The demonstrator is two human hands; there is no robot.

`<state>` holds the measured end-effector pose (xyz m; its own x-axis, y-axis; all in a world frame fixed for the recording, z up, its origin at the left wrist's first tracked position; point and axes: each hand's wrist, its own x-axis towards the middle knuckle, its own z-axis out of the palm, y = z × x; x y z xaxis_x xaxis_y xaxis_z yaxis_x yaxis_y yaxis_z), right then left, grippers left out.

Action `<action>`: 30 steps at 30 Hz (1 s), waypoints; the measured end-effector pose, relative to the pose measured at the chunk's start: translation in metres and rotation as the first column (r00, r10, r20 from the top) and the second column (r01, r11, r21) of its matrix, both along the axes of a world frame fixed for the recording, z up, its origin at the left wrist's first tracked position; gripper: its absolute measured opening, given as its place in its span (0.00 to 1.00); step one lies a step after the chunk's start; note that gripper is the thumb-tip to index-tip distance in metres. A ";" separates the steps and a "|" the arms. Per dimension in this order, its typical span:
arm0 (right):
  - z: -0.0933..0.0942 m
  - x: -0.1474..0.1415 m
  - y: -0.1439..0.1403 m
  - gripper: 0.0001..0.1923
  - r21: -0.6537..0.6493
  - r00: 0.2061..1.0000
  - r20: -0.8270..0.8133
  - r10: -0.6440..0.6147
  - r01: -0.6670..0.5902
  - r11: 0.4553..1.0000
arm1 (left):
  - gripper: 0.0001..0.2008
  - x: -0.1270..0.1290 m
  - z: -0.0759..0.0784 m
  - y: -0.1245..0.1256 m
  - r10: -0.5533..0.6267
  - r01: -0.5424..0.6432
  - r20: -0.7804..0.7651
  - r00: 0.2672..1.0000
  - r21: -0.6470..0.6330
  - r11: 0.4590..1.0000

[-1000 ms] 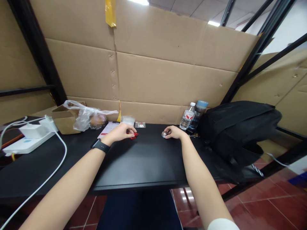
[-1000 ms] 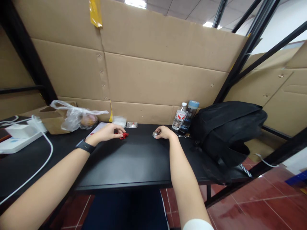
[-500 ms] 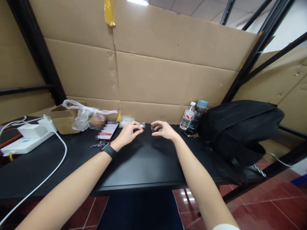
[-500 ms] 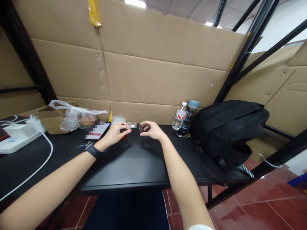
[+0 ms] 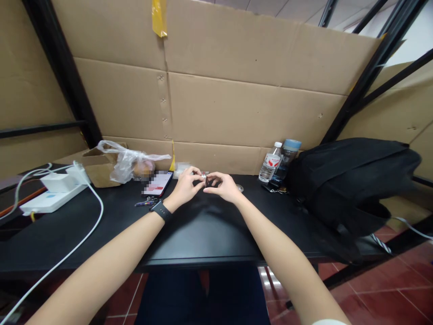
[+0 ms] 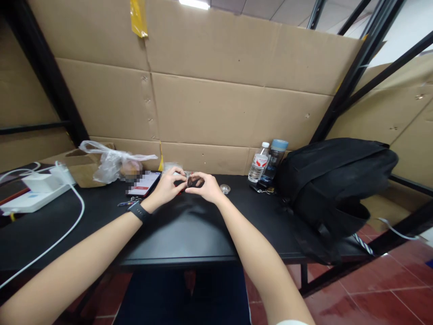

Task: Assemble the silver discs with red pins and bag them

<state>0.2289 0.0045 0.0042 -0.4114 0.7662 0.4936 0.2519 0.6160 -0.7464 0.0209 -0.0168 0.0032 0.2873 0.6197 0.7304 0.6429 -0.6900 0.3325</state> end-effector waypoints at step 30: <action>0.004 0.015 0.009 0.06 0.186 0.938 0.345 -0.022 -0.046 0.981 | 0.12 -0.001 -0.010 0.002 0.117 -0.129 -0.162 0.980 -0.065 0.990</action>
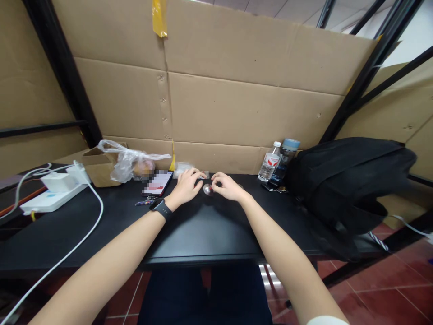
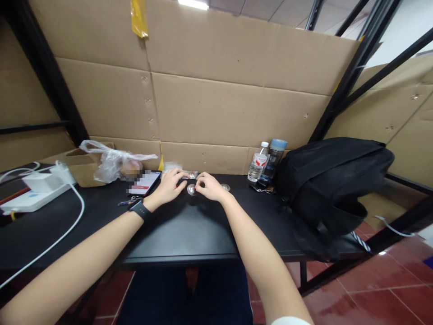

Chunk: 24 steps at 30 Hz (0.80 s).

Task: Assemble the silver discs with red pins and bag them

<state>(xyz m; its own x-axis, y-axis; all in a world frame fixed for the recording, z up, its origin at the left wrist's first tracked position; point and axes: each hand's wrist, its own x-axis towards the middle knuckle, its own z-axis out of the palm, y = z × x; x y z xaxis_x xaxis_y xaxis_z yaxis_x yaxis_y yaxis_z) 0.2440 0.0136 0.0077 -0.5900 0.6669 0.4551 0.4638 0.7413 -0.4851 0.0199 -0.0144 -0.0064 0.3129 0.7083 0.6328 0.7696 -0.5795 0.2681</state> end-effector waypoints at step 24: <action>0.009 0.087 0.027 0.18 -0.094 0.857 0.347 -0.382 0.437 0.894 | 0.07 -0.043 -0.003 0.024 -0.225 0.176 -0.160 0.961 -0.273 0.946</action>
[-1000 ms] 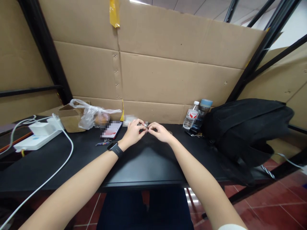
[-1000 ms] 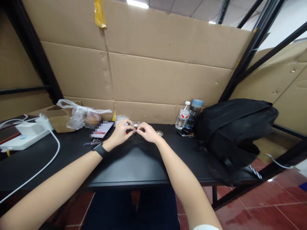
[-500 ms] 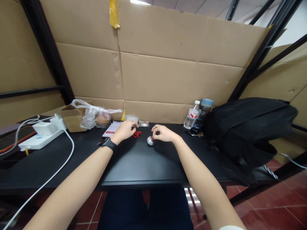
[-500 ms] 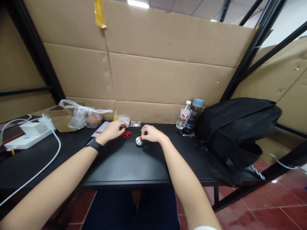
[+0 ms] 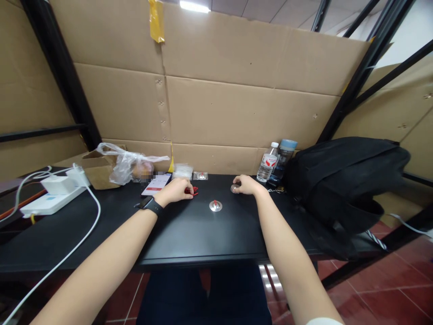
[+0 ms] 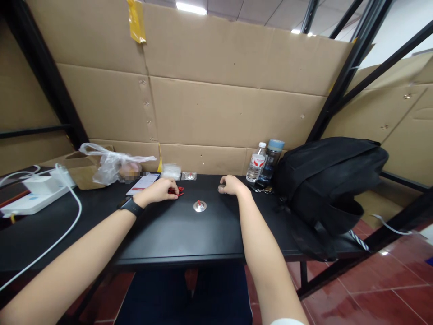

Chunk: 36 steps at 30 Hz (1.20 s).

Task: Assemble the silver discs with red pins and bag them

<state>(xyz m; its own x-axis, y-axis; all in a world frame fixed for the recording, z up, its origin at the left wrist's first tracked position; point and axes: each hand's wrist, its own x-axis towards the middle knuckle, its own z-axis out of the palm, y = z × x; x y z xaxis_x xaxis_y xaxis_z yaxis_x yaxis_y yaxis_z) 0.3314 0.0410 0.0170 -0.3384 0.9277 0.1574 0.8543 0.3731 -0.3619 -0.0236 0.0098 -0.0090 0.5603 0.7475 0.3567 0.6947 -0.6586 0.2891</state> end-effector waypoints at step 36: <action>-0.007 -0.090 -0.032 0.27 0.208 0.700 -0.585 0.410 -0.359 0.910 | 0.10 0.047 0.015 -0.032 0.176 -0.214 0.399 0.900 0.052 0.976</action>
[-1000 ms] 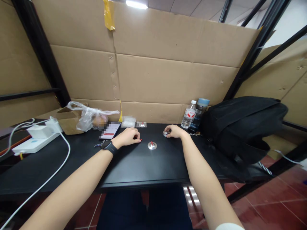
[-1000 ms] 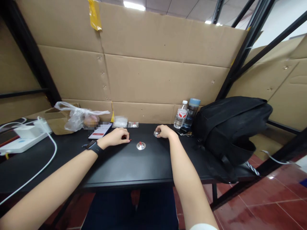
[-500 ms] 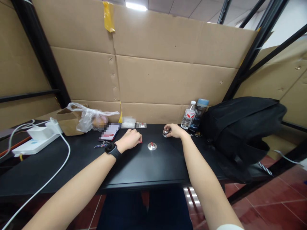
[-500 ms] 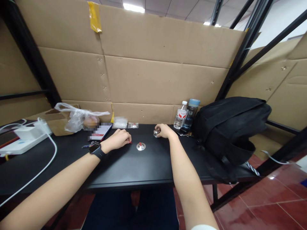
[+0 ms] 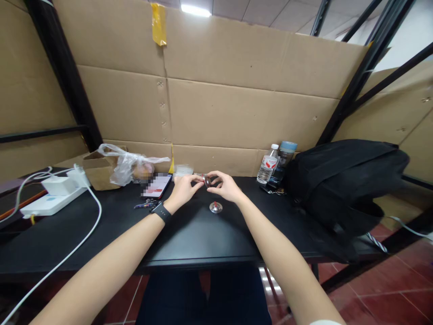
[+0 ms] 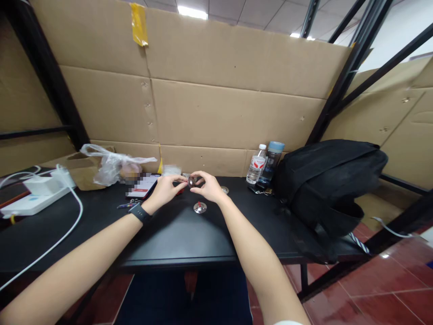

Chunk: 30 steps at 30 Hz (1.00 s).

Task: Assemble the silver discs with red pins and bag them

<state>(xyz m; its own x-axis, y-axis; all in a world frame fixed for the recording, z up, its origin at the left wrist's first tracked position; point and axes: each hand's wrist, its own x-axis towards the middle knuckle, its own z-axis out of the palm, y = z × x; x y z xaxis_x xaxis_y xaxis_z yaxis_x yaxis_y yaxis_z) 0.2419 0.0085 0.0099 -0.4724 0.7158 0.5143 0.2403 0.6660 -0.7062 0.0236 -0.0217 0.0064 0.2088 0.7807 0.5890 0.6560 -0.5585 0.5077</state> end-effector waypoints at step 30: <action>-0.002 -0.008 0.000 0.15 0.005 0.998 0.053 0.022 -0.023 1.000 | 0.05 0.009 -0.001 -0.009 0.182 -0.158 -0.098 0.978 0.219 0.963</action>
